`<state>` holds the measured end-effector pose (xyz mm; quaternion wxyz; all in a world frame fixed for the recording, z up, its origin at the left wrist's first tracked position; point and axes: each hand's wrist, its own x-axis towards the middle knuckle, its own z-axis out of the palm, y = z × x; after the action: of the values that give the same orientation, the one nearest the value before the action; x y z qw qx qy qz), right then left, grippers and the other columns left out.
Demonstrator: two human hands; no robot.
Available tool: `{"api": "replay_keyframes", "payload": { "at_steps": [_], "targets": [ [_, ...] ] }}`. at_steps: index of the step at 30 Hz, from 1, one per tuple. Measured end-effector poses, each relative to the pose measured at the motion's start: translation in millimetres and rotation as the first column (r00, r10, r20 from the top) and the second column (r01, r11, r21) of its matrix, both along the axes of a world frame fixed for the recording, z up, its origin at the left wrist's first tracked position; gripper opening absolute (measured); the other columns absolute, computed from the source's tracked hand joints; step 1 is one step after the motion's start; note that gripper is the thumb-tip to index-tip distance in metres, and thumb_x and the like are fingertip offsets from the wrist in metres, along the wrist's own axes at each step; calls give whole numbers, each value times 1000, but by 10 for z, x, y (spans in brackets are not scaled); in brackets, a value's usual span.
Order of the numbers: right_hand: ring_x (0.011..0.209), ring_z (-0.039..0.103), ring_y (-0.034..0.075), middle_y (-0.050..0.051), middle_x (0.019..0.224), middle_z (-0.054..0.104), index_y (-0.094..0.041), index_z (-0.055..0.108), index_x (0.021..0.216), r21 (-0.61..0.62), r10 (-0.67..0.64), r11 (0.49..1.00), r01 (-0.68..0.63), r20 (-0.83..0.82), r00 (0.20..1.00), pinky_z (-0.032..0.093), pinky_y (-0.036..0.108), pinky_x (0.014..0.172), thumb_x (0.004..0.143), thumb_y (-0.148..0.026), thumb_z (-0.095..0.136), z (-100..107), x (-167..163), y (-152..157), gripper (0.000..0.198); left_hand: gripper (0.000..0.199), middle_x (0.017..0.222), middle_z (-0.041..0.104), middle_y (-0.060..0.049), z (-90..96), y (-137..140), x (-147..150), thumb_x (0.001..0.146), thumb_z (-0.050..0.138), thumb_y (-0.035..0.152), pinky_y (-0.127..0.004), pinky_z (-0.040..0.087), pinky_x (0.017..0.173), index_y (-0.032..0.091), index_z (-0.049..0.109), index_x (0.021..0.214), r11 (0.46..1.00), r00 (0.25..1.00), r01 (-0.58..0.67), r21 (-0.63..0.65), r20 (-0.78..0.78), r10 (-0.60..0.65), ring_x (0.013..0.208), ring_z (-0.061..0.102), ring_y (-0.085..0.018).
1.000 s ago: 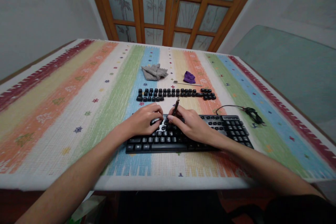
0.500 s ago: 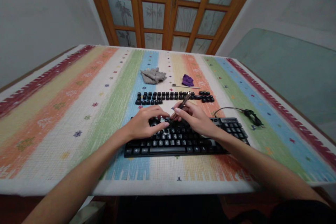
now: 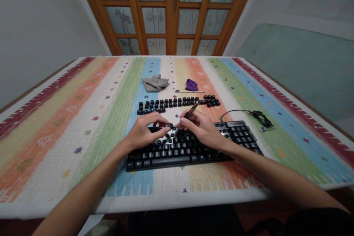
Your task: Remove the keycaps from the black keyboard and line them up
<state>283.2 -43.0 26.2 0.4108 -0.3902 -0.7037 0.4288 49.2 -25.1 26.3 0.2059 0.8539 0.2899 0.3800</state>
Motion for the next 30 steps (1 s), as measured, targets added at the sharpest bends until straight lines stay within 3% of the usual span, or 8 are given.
{"api": "replay_keyframes", "payload": {
  "at_steps": [3, 5, 8, 13, 20, 30],
  "targets": [
    [80, 71, 18, 6, 86, 73, -18, 58, 98, -35, -26, 999, 25, -25, 999, 55, 32, 76, 95, -38, 60, -29, 35, -14, 21, 11, 79, 67, -2, 18, 119, -17, 91, 67, 27, -26, 48, 65, 16, 70, 93, 994, 997, -72, 88, -27, 74, 72, 61, -14],
    [80, 72, 18, 6, 86, 73, -18, 59, 99, -15, -36, 999, 36, -8, 999, 55, 33, 77, 94, -38, 61, -27, 64, -25, 21, 13, 85, 68, -4, -3, 244, -31, 92, 66, 28, -30, 50, 75, 17, 70, 96, 978, 985, -117, 173, -104, 136, 81, 61, -17],
    [81, 71, 18, 6, 87, 73, -17, 60, 100, 48, -29, 998, 27, 53, 998, 54, 33, 78, 94, -37, 62, 1, 103, -49, 21, 17, 91, 66, -7, -82, 452, -31, 94, 61, 30, -37, 50, 83, 18, 71, 99, 960, 960, -78, 268, -240, 145, 89, 59, -21],
    [77, 68, 17, 4, 86, 71, -16, 63, 102, 154, 17, 987, -50, 208, 978, 52, 30, 73, 95, -34, 62, 59, 148, -111, 19, 20, 89, 62, -9, -245, 695, 35, 95, 57, 29, -37, 49, 77, 16, 72, 98, 938, 906, -43, 345, -381, 182, 85, 54, -23],
    [91, 70, 19, 8, 99, 73, -16, 63, 107, 226, 92, 959, -171, 321, 943, 53, 32, 85, 98, -31, 59, 53, 191, -160, 18, 21, 88, 59, -9, -381, 814, 93, 95, 57, 31, -36, 47, 76, 16, 72, 95, 928, 872, -66, 367, -431, 232, 85, 53, -22],
    [97, 72, 21, 10, 103, 75, -17, 65, 106, 214, 92, 962, -168, 325, 941, 55, 37, 91, 97, -32, 59, -57, 165, -121, 19, 20, 88, 57, -8, -356, 830, 66, 93, 56, 30, -35, 47, 75, 16, 70, 88, 933, 867, -75, 353, -439, 235, 86, 52, -22]
  ]
}}
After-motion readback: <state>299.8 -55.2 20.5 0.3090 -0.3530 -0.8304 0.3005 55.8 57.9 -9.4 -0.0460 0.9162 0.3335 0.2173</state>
